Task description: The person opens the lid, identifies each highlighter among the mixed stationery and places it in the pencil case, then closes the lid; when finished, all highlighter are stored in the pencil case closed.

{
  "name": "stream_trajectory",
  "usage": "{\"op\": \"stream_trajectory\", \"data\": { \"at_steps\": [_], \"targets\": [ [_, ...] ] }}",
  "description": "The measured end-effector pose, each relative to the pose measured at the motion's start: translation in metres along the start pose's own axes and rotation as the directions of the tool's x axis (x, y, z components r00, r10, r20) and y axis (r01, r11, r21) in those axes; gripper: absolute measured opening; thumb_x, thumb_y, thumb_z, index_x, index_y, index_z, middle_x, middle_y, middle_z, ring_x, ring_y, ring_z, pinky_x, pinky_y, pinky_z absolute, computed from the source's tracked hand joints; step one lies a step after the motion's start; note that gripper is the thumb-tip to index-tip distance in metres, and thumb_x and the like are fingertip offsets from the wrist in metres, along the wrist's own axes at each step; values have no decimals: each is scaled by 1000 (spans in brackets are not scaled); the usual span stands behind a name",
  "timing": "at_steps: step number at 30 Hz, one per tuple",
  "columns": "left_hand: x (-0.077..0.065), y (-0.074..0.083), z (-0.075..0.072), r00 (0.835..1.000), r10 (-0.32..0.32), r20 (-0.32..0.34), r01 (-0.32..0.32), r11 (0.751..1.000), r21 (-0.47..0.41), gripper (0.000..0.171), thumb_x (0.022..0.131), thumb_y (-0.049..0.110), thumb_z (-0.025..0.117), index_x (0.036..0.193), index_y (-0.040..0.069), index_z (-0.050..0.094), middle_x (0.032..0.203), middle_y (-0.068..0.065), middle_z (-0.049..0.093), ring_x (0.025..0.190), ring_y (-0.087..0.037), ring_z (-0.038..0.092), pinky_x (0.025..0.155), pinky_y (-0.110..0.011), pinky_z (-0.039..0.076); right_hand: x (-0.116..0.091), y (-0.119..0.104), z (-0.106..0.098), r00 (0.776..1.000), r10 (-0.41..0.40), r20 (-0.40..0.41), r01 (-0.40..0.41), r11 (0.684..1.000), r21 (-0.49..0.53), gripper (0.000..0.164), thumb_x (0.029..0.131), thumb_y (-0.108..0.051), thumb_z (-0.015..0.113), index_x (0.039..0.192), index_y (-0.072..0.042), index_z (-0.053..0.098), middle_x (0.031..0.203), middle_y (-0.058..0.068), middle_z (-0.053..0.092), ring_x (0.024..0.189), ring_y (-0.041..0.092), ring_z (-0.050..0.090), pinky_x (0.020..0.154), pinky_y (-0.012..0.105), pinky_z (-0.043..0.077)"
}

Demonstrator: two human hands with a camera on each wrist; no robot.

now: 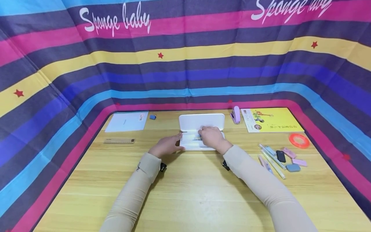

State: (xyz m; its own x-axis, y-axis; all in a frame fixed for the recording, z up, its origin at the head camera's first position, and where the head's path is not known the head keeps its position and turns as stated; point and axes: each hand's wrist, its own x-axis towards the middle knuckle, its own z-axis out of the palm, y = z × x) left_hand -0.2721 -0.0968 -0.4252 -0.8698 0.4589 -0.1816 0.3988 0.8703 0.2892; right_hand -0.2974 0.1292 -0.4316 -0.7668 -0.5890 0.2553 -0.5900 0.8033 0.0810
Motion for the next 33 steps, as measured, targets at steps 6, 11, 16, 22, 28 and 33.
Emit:
{"op": "stream_trajectory", "data": {
  "at_steps": [6, 11, 16, 22, 28, 33],
  "targets": [
    [2, 0, 2, 1000, 2, 13, -2, 1000, -4, 77, 79, 51, 52, 138, 13, 22, 142, 0, 17, 107, -20, 46, 71, -28, 44, -9, 5, -21, 998, 65, 17, -66, 997, 51, 23, 78, -14, 58, 100, -14, 63, 88, -1, 59, 74, 18, 57, 47, 33, 42],
    [4, 0, 2, 1000, 0, 10, 0, 1000, -10, 79, 77, 52, 55, 138, 13, 23, 141, 1, 20, 113, -20, 42, 76, -30, 44, -25, 16, -44, 981, 188, 51, -192, 978, 77, 27, 77, -13, 57, 104, -13, 61, 92, 4, 61, 74, 21, 58, 48, 35, 42],
    [5, 0, 0, 1000, -4, 2, 4, 1000, -11, 79, 76, 51, 58, 137, 12, 25, 140, 0, 24, 122, -19, 30, 90, -34, 37, -46, 32, -56, 942, 316, 112, -323, 945, 50, 21, 79, -15, 54, 98, -12, 62, 80, 5, 60, 65, 21, 54, 47, 37, 39],
    [7, -1, -2, 1000, -12, -2, 12, 1000, -5, 80, 75, 52, 58, 137, 14, 25, 139, 1, 25, 122, -20, 32, 92, -36, 35, -68, 48, -60, 914, 384, 130, -392, 919, 47, 25, 81, -20, 53, 103, -11, 60, 87, 8, 62, 71, 23, 56, 50, 40, 40],
    [7, 0, -1, 1000, -17, 7, 17, 1000, -9, 80, 75, 51, 57, 137, 14, 25, 139, 0, 25, 122, -21, 31, 93, -37, 34, -91, 58, -64, 885, 449, 121, -456, 889, 36, 34, 82, -22, 54, 112, -7, 56, 98, 15, 60, 82, 33, 57, 52, 46, 43],
    [6, 1, -2, 1000, -23, 13, 24, 999, -25, 80, 75, 51, 57, 137, 13, 25, 139, -2, 26, 122, -22, 31, 95, -38, 32, -110, 69, -66, 836, 529, 144, -540, 840, 50, 43, 83, -24, 50, 119, -1, 46, 106, 25, 54, 77, 40, 54, 49, 48, 40]
  ]
}}
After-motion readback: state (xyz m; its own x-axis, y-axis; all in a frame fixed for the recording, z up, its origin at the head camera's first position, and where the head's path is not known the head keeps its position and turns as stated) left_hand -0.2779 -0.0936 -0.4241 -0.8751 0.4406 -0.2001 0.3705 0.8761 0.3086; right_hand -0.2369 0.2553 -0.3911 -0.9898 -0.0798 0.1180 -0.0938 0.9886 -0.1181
